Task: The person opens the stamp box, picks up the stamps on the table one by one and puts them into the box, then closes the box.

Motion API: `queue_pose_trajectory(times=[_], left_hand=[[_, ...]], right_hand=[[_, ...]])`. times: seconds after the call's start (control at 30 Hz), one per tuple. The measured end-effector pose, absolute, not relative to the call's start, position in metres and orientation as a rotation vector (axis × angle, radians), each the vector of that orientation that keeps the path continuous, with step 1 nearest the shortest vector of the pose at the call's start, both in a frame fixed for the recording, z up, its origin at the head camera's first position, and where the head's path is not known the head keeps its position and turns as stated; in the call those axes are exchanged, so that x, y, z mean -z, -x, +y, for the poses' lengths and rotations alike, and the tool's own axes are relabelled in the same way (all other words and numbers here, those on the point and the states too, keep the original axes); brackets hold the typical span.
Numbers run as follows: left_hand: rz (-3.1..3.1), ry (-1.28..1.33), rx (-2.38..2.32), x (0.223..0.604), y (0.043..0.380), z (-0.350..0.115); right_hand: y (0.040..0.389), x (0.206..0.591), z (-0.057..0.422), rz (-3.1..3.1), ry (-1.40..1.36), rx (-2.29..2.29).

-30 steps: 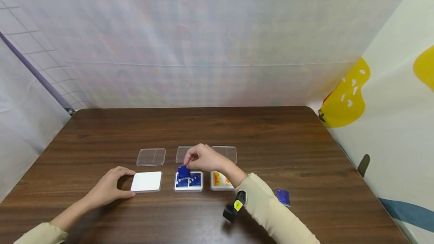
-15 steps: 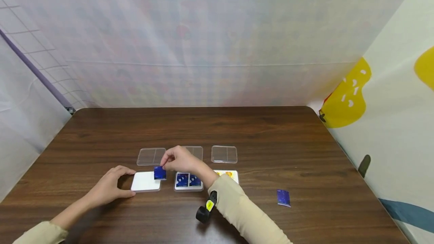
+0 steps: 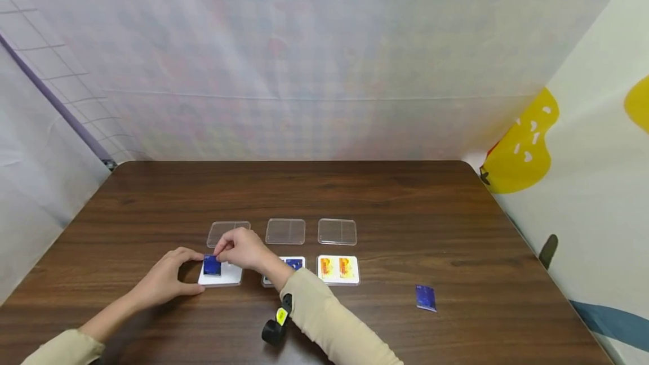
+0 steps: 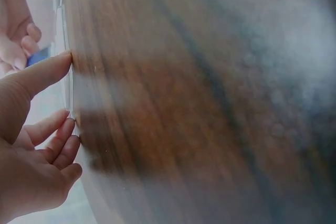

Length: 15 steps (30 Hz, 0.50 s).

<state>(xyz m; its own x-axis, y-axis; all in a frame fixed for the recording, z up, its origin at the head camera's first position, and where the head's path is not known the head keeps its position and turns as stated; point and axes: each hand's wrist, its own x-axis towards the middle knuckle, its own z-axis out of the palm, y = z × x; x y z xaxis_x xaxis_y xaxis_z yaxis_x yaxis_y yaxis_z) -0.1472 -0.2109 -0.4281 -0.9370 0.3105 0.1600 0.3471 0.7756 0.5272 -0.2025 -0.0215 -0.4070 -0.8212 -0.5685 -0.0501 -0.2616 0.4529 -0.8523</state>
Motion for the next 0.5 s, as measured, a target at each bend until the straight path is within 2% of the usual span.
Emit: queue_pose_trajectory(times=[0.5], left_hand=[[-2.915, 0.522, 0.911, 0.426, 0.145, -0.210]], right_hand=[[0.198, 0.424, -0.038, 2.858, 0.809, 0.885]])
